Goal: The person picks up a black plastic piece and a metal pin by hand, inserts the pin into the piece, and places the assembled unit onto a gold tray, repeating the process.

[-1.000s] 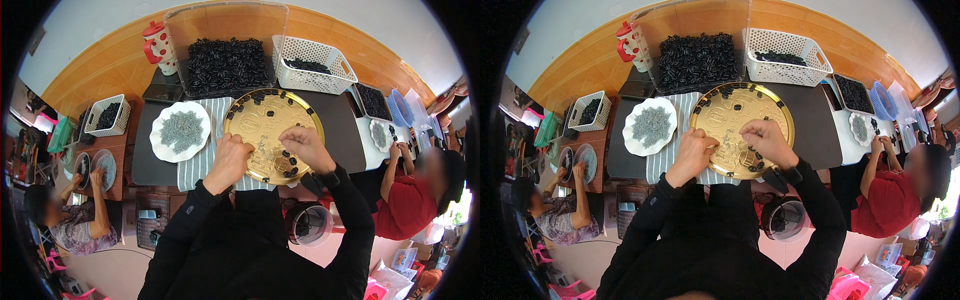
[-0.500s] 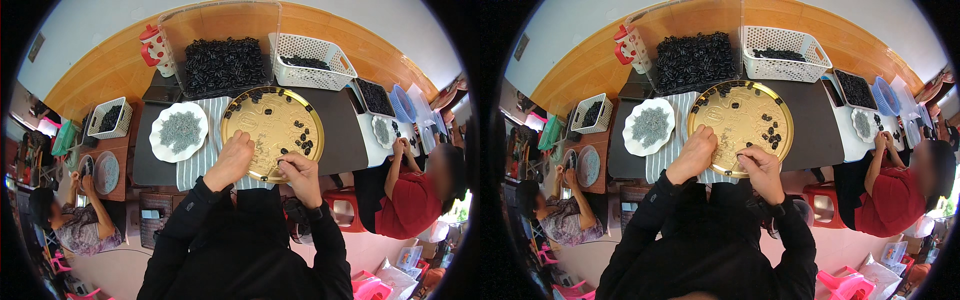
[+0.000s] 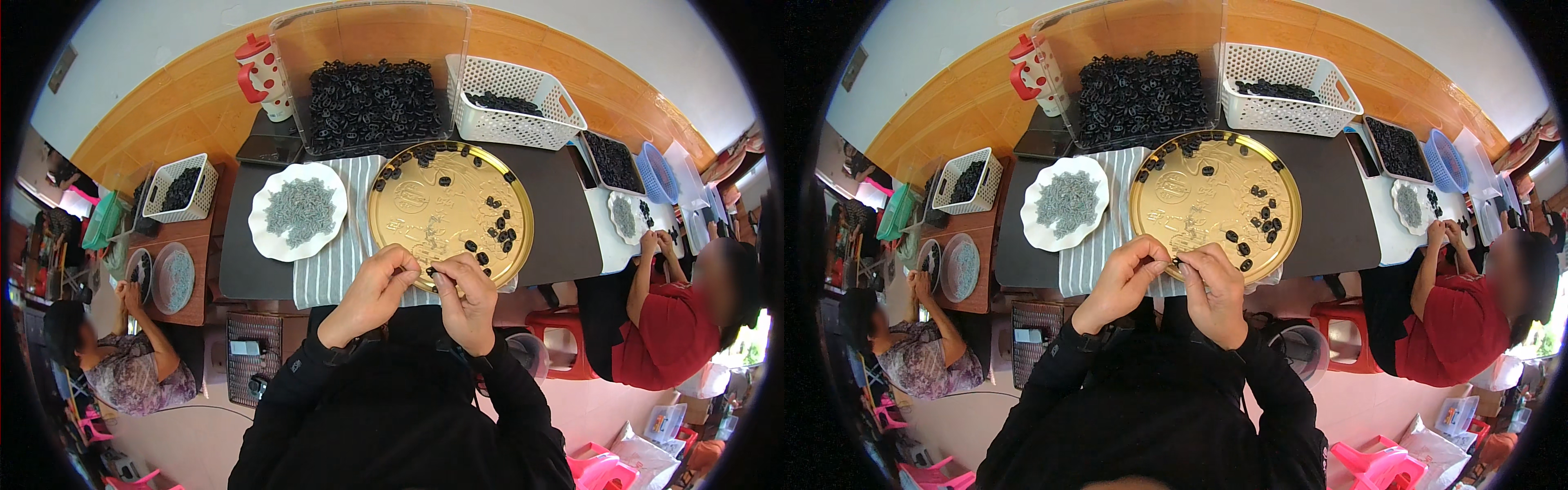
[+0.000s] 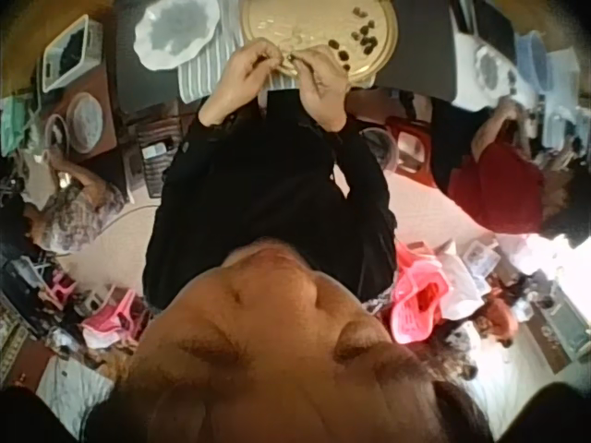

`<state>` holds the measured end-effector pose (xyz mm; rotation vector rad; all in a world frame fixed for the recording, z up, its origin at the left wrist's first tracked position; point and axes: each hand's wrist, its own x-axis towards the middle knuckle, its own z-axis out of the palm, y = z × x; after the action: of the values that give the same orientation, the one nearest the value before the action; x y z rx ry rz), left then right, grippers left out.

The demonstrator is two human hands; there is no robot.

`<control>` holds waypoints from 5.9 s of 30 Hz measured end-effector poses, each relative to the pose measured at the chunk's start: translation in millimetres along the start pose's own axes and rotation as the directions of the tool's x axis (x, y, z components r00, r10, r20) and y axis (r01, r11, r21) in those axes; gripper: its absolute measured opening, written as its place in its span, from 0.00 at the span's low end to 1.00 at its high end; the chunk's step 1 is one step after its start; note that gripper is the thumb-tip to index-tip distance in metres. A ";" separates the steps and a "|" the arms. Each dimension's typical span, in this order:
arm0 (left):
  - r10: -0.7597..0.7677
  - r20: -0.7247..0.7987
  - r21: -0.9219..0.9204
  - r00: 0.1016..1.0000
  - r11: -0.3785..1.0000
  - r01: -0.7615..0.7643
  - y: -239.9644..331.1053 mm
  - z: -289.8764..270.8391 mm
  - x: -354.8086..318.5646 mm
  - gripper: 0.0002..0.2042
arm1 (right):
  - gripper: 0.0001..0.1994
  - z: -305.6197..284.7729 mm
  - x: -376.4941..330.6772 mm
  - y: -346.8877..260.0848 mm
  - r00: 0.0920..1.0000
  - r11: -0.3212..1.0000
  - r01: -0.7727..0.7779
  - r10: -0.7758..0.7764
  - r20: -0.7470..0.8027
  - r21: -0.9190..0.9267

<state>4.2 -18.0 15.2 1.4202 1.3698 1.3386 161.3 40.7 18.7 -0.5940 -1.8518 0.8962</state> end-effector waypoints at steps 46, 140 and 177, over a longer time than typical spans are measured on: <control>-0.135 -0.017 -0.228 0.991 0.965 0.127 -5.5 1.7 -6.1 0.05 | 0.08 1.1 -1.9 10.8 0.988 0.994 0.092 -0.099 0.118 0.066; -0.168 -0.105 -0.514 0.980 0.853 0.091 -4.6 11.5 -24.6 0.13 | 0.06 -4.6 -0.9 9.1 0.837 0.712 -0.541 0.408 0.364 0.446; -0.064 -0.233 -0.483 0.970 0.873 -0.058 -13.3 22.5 -32.8 0.12 | 0.18 8.9 -20.0 2.5 0.998 0.998 0.020 -0.024 0.066 0.056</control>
<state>27.0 -44.6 -7.7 0.9331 1.0661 1.7514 161.7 24.9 3.3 -0.5140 -1.8834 0.9603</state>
